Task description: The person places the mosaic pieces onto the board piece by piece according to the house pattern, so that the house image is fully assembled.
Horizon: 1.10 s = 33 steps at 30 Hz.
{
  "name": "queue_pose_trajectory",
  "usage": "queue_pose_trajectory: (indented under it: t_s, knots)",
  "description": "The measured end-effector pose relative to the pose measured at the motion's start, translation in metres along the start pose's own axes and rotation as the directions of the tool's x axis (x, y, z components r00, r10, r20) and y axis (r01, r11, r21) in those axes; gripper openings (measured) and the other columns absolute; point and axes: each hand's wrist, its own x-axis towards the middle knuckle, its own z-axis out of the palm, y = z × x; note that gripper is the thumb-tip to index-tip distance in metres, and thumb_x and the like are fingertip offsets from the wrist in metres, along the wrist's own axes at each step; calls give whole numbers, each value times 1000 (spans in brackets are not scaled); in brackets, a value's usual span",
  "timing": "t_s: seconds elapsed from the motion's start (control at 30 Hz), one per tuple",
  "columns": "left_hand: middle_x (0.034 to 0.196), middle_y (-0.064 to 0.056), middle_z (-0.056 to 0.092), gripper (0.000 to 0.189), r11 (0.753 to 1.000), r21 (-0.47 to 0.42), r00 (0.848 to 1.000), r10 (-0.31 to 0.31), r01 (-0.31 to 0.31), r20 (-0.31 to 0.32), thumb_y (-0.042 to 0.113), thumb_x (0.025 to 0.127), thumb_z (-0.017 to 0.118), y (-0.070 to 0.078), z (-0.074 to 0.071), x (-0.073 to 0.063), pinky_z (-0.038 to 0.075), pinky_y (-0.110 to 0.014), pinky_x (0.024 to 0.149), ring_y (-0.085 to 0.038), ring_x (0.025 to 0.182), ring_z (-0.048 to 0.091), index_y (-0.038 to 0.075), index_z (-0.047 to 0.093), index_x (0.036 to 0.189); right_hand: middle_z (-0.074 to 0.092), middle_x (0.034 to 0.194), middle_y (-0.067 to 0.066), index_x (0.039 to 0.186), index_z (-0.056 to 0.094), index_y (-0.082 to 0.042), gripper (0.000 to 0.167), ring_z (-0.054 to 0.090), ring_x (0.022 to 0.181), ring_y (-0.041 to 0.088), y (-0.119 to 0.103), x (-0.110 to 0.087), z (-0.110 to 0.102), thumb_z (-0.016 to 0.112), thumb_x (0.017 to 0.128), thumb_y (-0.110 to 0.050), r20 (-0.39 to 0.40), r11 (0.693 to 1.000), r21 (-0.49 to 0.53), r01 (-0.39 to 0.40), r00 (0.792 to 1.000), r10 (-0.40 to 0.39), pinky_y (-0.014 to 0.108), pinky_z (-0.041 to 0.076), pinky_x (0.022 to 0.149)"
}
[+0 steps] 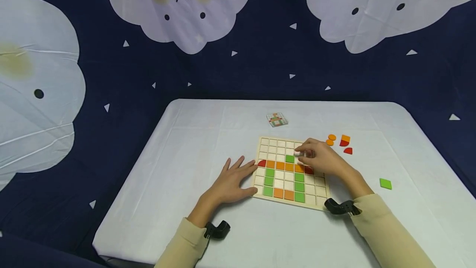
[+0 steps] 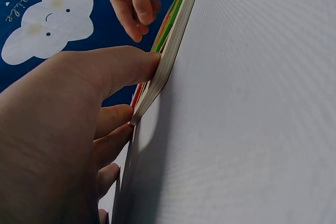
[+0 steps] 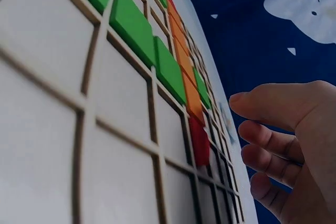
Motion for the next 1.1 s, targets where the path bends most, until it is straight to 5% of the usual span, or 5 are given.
queue_pose_trajectory:
  t_s: [0.57, 1.1]
  knots:
    - [153, 12, 31, 71, 1000, 0, 1000, 15, -15, -3, 55, 85, 58, 0, 0, -2, 2, -54, 113, -21, 145, 14, 24, 42, 147, 62, 95, -1, 113, 71, -11, 30, 51, 77, 15, 28, -51, -29, 74, 85, -22, -31, 994, -69, -79, 997, 77, 27, 42, 60]
    - [153, 12, 30, 72, 1000, 9, 1000, 14, -14, 5, 57, 85, 56, 1, 0, 0, 1, -52, 113, -20, 145, 13, 25, 41, 148, 62, 96, -4, 112, 71, -13, 32, 48, 76, 14, 50, -111, -60, 77, 83, -24, -155, 973, -144, -179, 975, 156, 24, 42, 57]
